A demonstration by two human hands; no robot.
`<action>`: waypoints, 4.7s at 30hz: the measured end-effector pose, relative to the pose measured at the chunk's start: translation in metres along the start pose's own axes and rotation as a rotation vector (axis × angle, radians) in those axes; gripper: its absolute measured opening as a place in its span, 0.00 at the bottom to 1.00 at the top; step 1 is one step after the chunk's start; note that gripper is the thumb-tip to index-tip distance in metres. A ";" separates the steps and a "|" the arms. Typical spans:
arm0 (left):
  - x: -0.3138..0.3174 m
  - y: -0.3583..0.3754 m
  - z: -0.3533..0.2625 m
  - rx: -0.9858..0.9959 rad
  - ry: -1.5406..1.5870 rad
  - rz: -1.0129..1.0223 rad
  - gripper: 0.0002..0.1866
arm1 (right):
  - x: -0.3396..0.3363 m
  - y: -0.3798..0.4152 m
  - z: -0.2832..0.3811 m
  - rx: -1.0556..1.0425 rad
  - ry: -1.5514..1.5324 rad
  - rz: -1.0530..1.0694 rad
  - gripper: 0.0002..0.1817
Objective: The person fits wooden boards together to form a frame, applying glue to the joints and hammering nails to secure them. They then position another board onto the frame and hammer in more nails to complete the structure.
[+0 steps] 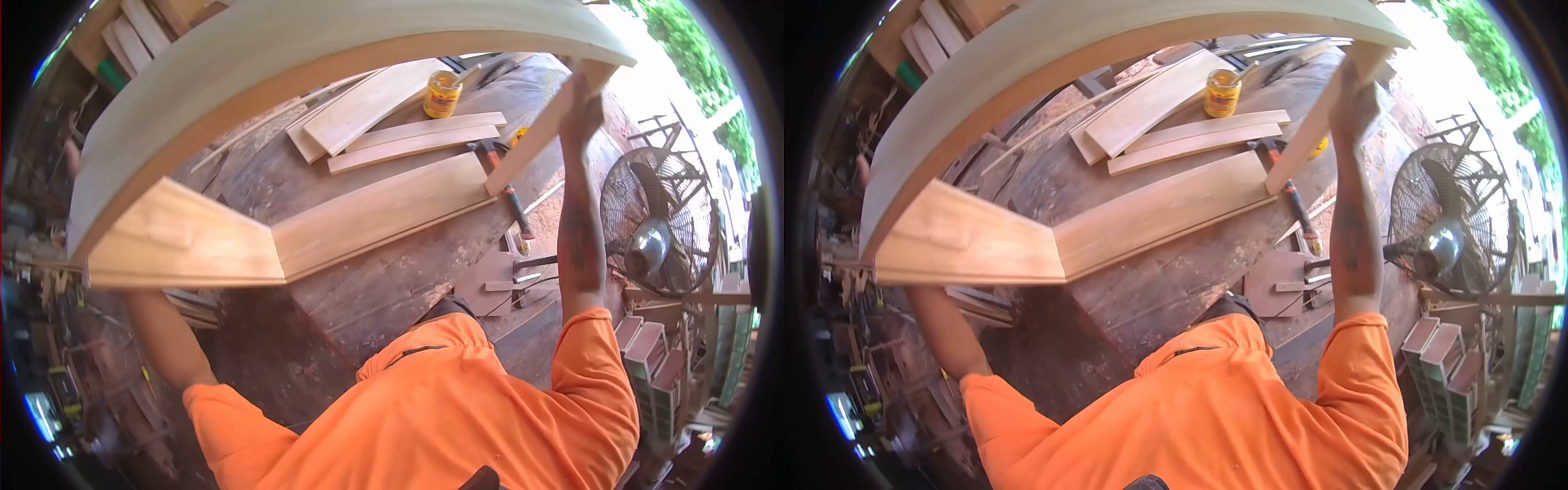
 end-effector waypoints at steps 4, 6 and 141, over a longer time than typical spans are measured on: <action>-0.021 0.013 -0.017 -0.038 0.057 -0.085 0.29 | -0.001 -0.013 0.034 0.123 -0.092 0.123 0.26; -0.043 0.028 -0.027 -0.050 0.100 -0.149 0.29 | 0.002 -0.013 0.023 0.147 -0.064 0.140 0.27; 0.069 0.395 -0.415 0.095 0.752 -0.370 0.23 | -0.021 0.066 0.202 0.201 -1.365 1.042 0.32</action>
Point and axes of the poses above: each hand's wrist, its own y-axis away from the middle knuckle, its own x-axis out of the palm, z = x × y, the point moved 2 cm from there along -y, towards the middle knuckle, and after that the axes turned 2 degrees about -y, right-handed, at the moved point
